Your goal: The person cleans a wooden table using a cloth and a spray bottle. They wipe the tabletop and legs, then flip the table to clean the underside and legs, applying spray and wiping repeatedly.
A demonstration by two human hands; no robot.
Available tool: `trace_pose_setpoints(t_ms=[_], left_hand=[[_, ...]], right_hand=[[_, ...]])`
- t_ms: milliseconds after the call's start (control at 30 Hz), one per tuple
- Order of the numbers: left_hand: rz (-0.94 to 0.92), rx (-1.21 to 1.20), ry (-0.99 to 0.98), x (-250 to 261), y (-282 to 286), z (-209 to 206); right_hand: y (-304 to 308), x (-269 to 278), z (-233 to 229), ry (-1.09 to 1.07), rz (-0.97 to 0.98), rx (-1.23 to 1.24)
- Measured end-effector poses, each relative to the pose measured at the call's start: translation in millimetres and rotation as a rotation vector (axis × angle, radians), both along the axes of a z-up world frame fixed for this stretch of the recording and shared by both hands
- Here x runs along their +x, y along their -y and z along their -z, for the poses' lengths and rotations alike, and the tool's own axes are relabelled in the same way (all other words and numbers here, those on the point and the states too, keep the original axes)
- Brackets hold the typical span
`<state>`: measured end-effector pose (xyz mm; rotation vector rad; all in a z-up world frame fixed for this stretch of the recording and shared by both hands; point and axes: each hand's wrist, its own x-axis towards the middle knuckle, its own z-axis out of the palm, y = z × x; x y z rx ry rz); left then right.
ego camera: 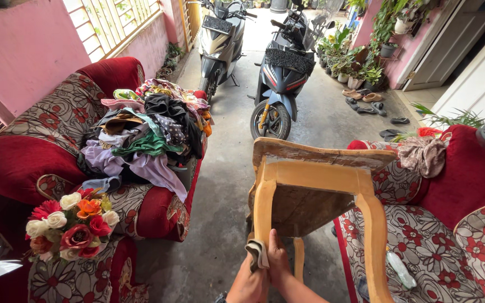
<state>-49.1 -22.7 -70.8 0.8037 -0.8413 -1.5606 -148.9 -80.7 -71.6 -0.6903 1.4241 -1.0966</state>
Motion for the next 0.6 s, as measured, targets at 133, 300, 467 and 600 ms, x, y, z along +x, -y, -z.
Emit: trace_pose_setpoints(t_ms=[133,300,467,600], left_hand=[[-0.036,-0.355,0.318,22,36,7],[-0.311,-0.405,0.693,-11,113,-30],[-0.293,-0.288,0.955,-19,190,-56],[0.015,-0.153,1.071,-15,241,-84]], right_hand=[[-4,-2,2,-0.026,-0.003,0.038],[6,-13,40,-0.469,-0.169,-0.246],[3,-10,33,-0.232,-0.065,-0.117],[-1,-4,8,-0.148,-0.021,0.028]])
